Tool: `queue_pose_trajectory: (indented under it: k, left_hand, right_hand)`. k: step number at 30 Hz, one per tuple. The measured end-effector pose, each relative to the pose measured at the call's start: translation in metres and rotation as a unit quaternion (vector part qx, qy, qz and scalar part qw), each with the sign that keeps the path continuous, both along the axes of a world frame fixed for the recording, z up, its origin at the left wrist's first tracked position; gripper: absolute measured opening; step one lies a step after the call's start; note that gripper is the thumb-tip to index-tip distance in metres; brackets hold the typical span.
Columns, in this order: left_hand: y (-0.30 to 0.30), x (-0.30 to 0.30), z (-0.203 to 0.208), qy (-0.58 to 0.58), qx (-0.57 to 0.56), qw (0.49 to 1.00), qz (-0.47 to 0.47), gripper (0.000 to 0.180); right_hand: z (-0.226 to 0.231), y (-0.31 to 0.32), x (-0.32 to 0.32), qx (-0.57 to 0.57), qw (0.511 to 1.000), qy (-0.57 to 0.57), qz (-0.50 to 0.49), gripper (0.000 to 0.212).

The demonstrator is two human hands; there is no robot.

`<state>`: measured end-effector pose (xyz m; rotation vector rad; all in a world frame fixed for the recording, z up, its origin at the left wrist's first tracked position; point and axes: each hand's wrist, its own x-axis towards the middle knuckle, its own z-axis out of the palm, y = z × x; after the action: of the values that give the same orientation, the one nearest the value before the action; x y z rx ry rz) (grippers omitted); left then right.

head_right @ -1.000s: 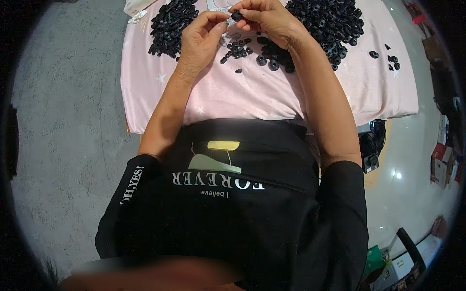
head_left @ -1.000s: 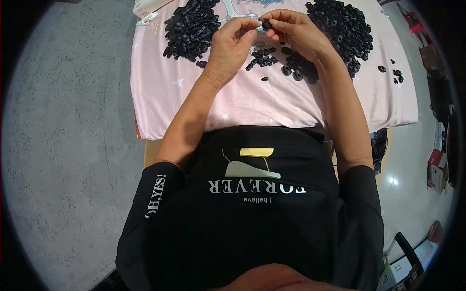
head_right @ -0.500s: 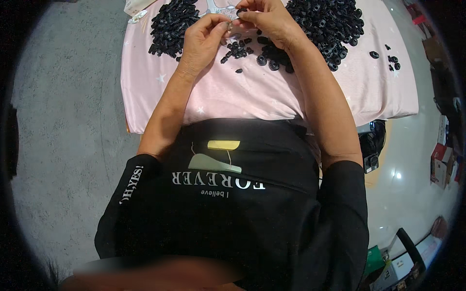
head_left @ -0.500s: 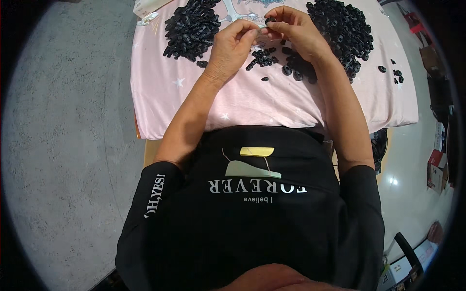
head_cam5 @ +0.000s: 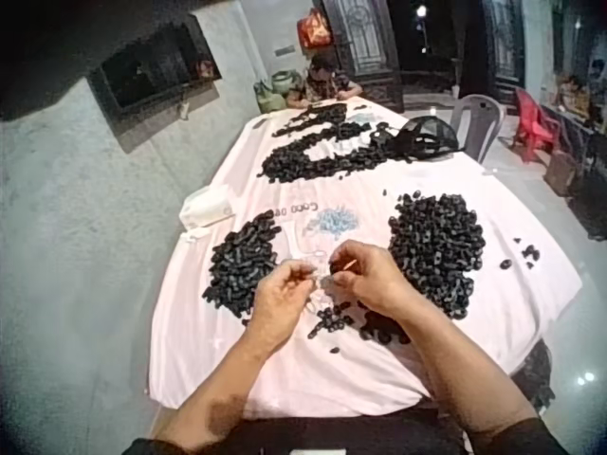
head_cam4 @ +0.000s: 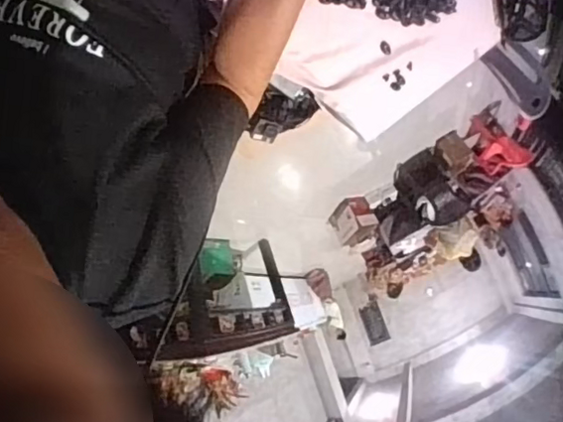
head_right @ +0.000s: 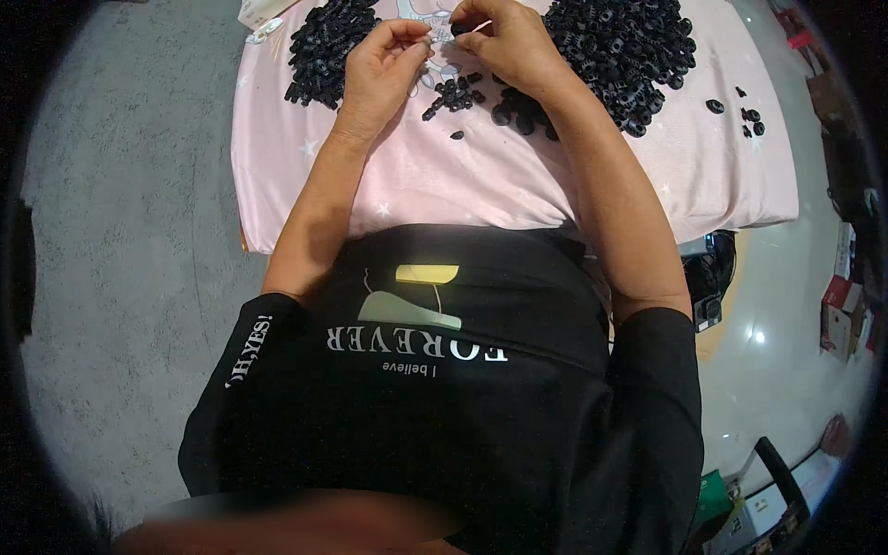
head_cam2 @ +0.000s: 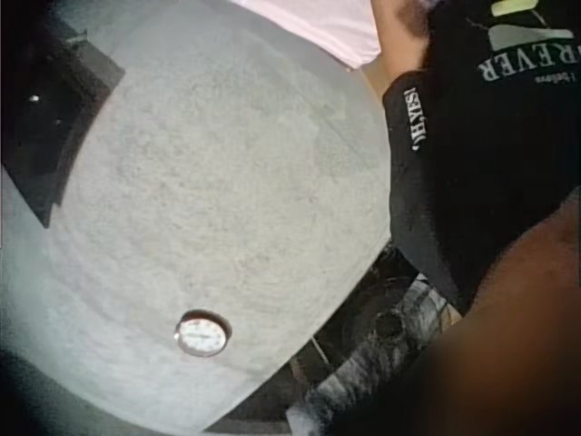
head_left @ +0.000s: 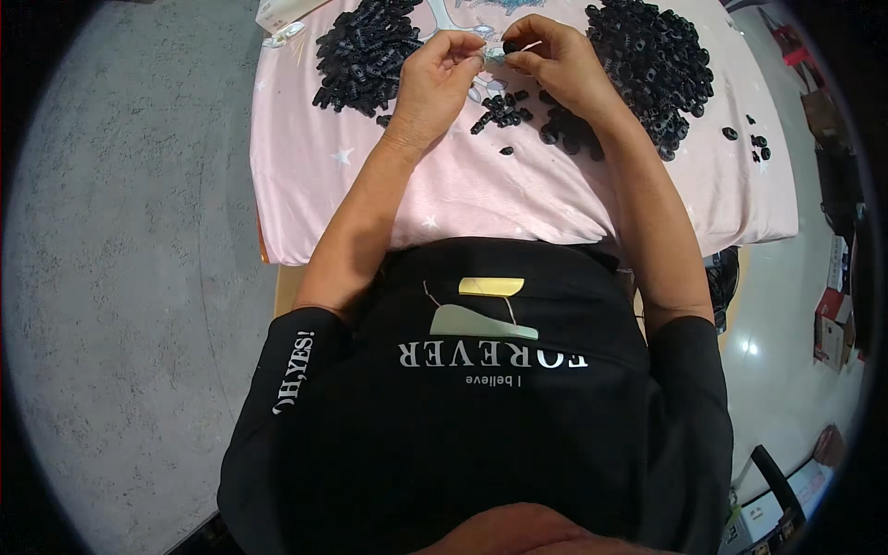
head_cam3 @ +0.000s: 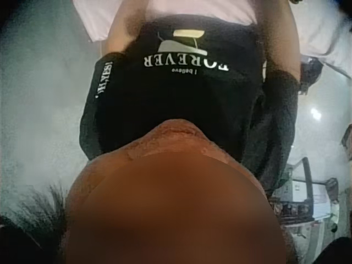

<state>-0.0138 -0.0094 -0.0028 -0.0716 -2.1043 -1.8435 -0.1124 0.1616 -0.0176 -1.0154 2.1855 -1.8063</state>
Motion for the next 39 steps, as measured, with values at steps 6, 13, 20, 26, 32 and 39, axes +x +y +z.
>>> queue_pose_trajectory:
  k: [6, 13, 20, 26, 32, 39]
  left_hand:
    - [0.002, -0.001, -0.002, -0.005, 0.002, 1.0, 0.001, 0.017]
    - [-0.001, -0.001, -0.003, -0.02, -0.009, 1.0, -0.002, 0.016]
    - [-0.002, 0.0, -0.002, -0.026, -0.023, 0.999, -0.002, 0.017]
    - [0.0, 0.001, 0.003, -0.061, -0.033, 0.998, -0.001, 0.018]
    - [0.001, 0.002, 0.001, -0.059, -0.006, 0.998, -0.025, 0.016]
    - [0.005, 0.003, 0.004, -0.075, -0.01, 0.997, -0.03, 0.017]
  right_hand:
    - [0.001, 0.001, 0.002, 0.022, 0.999, -0.012, 0.021, 0.024]
    - [0.001, 0.001, 0.001, 0.043, 0.998, 0.004, 0.037, 0.025]
    - [0.002, 0.001, 0.0, 0.05, 0.997, -0.003, 0.066, 0.025]
    - [0.004, 0.003, -0.002, 0.029, 0.994, -0.06, 0.087, 0.024]
    - [0.009, 0.004, 0.005, 0.023, 0.993, -0.076, 0.086, 0.023]
    - [0.009, 0.004, 0.003, -0.019, 0.982, -0.148, 0.113, 0.023]
